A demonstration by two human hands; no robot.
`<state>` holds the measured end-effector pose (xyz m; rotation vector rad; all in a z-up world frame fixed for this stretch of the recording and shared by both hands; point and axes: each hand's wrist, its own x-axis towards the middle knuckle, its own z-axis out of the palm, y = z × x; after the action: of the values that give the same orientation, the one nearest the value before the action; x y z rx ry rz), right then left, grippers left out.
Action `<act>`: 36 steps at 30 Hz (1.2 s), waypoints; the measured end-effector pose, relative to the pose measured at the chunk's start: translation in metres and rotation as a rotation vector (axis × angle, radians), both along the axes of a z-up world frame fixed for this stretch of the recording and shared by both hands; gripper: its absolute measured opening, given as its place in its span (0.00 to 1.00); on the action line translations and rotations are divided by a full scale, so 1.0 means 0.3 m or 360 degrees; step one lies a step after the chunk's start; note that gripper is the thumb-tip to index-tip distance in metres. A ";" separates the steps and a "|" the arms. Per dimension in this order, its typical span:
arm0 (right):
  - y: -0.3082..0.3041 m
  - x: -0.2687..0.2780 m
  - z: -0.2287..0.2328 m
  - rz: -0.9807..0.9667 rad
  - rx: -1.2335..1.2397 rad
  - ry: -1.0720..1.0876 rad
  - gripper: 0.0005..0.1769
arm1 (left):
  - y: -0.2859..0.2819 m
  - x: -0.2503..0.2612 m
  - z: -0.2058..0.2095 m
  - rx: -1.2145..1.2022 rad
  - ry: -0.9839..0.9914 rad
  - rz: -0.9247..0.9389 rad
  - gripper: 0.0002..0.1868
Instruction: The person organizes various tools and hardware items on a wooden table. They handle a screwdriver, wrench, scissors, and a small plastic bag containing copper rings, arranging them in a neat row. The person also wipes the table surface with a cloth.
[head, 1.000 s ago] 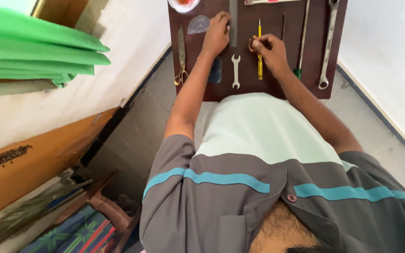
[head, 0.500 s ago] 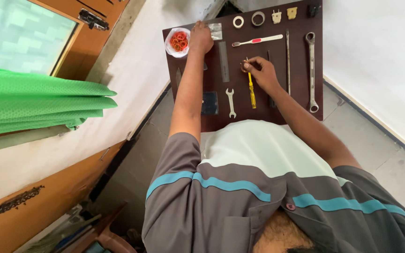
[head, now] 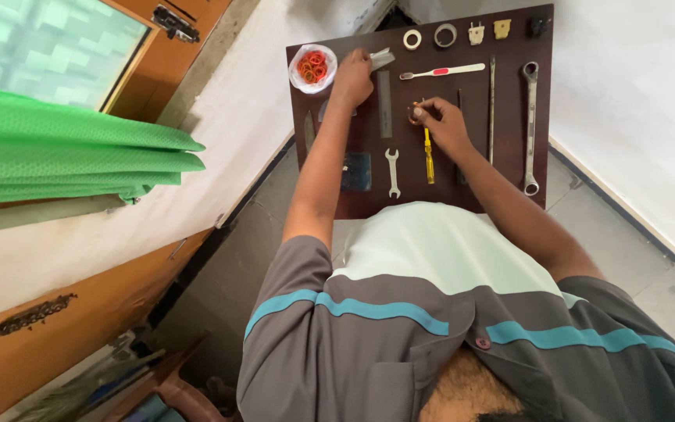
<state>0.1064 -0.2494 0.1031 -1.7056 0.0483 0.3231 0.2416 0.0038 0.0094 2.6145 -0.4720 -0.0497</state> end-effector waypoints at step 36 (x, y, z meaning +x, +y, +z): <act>0.146 -0.113 0.219 0.0082 0.0903 0.0152 0.10 | -0.037 -0.659 0.557 -0.3371 0.0675 0.0330 0.09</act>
<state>0.0724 -0.2056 0.1687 -1.1303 -0.0171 0.4119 0.0437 -0.0072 0.1764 0.5065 0.0526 -0.0088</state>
